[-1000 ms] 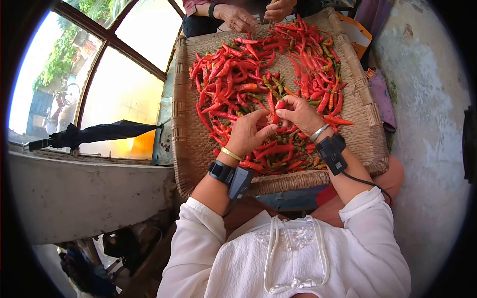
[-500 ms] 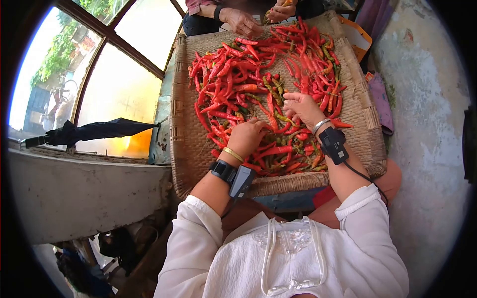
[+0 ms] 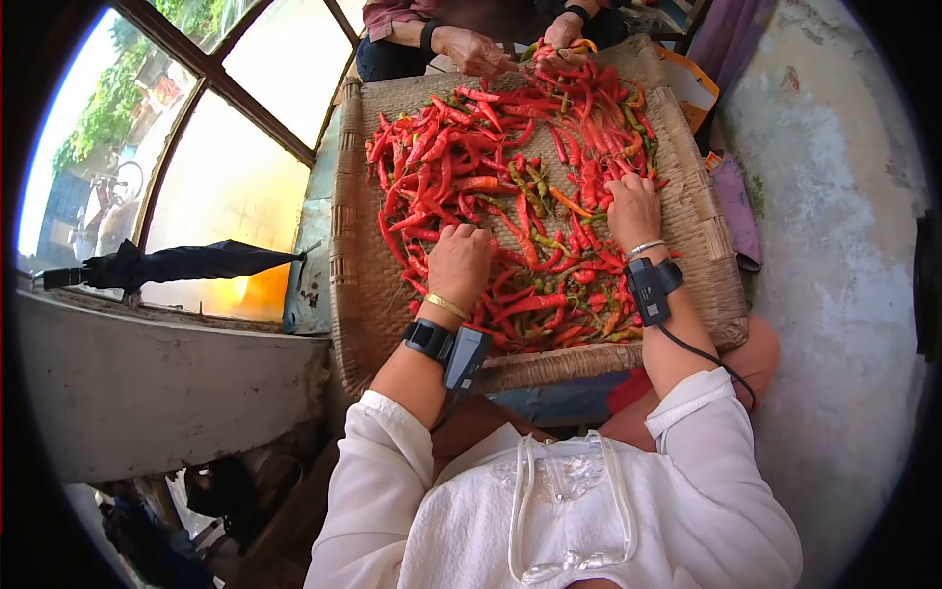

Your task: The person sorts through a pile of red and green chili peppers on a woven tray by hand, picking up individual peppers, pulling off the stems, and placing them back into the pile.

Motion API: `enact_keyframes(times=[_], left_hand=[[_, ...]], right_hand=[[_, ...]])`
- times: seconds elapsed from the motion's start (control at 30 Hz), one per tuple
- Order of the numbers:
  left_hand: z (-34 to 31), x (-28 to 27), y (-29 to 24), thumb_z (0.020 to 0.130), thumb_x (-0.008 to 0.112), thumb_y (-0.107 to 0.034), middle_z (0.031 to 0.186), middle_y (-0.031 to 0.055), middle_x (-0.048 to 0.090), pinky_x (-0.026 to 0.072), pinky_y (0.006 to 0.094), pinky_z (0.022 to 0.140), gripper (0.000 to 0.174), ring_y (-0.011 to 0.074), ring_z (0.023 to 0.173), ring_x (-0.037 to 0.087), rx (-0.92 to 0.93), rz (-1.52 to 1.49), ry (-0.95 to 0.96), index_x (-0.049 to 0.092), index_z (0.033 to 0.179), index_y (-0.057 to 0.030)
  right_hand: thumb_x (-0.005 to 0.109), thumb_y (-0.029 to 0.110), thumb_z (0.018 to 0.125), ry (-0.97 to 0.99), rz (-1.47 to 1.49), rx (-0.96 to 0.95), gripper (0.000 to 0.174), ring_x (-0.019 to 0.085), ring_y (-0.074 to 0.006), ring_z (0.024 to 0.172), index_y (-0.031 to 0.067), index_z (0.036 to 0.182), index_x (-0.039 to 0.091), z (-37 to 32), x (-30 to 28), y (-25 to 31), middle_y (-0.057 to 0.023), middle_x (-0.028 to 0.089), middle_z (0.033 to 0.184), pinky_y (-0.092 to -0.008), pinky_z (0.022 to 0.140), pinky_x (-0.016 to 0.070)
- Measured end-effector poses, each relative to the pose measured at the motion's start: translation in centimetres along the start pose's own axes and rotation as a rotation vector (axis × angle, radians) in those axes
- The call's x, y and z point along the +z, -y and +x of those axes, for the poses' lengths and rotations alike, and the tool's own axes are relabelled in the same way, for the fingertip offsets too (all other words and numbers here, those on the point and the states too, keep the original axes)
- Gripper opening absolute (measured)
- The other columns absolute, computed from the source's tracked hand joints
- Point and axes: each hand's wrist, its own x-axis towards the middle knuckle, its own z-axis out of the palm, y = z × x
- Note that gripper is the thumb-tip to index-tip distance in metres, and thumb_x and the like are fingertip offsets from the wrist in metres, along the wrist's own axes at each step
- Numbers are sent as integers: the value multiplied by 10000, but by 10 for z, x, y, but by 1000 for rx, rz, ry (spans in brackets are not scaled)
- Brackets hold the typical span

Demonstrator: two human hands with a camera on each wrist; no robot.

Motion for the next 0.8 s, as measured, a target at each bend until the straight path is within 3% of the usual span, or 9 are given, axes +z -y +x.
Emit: enact_keyframes(times=[0.1,0.23,0.3,0.33,0.43,0.5,0.67,0.73,0.8], left_hand=[[0,-5,3,758,606,-190,852,76,585,442,341,726,134,270,830,519,-35,96,20,651,845,-98],[-6,1,4,728,633,-244,936,95,566,464,362,711,211,278,853,537,-158,176,111,654,874,-94],[-5,6,9,732,639,-277,967,105,551,470,385,719,231,294,849,556,-77,-73,171,632,845,-76],[-5,5,6,736,634,-275,902,112,573,477,414,691,230,307,826,573,-10,-123,180,626,843,-71],[-6,7,1,746,625,-287,829,113,591,478,406,673,229,303,811,581,170,-77,223,624,836,-76],[-5,5,-1,741,626,-280,847,107,597,474,395,680,255,294,808,575,118,-77,298,640,892,-74],[-4,2,-5,746,636,-285,863,103,594,461,396,692,250,296,821,567,101,-199,212,636,880,-73],[-3,-2,-9,741,659,-281,915,99,587,454,388,734,265,292,868,547,118,-218,103,633,899,-70],[-2,-2,-9,738,662,-300,954,99,582,457,380,753,303,285,880,543,138,-257,59,625,931,-70]], right_hand=[[597,69,733,125,10,30,204,421,-304,1056,131,927,612,-8,9,-3,-87,496,1019,-450,877,375],[598,64,716,199,-11,-12,180,425,-311,1049,114,888,603,-5,5,1,-93,491,1014,-460,842,395],[598,65,715,162,-5,-33,136,446,-305,1017,96,847,592,-5,3,3,-92,501,987,-452,810,411],[595,65,717,177,3,-44,120,458,-301,996,92,834,590,-6,1,5,-90,507,966,-449,796,416],[586,69,725,186,31,-80,86,481,-290,951,87,809,587,-8,-9,13,-85,518,911,-447,765,424],[586,73,727,224,37,-127,78,482,-286,949,89,803,587,-11,-14,19,-83,518,903,-451,764,418],[613,91,706,87,68,-137,97,455,-277,953,97,792,569,-15,-31,43,-69,505,922,-467,804,368],[621,85,699,-153,127,-220,105,472,-272,938,99,777,554,-14,-49,57,-69,517,901,-430,797,386],[622,79,696,-102,246,-227,110,499,-269,906,90,776,548,-15,-51,64,-74,533,864,-404,774,406]])
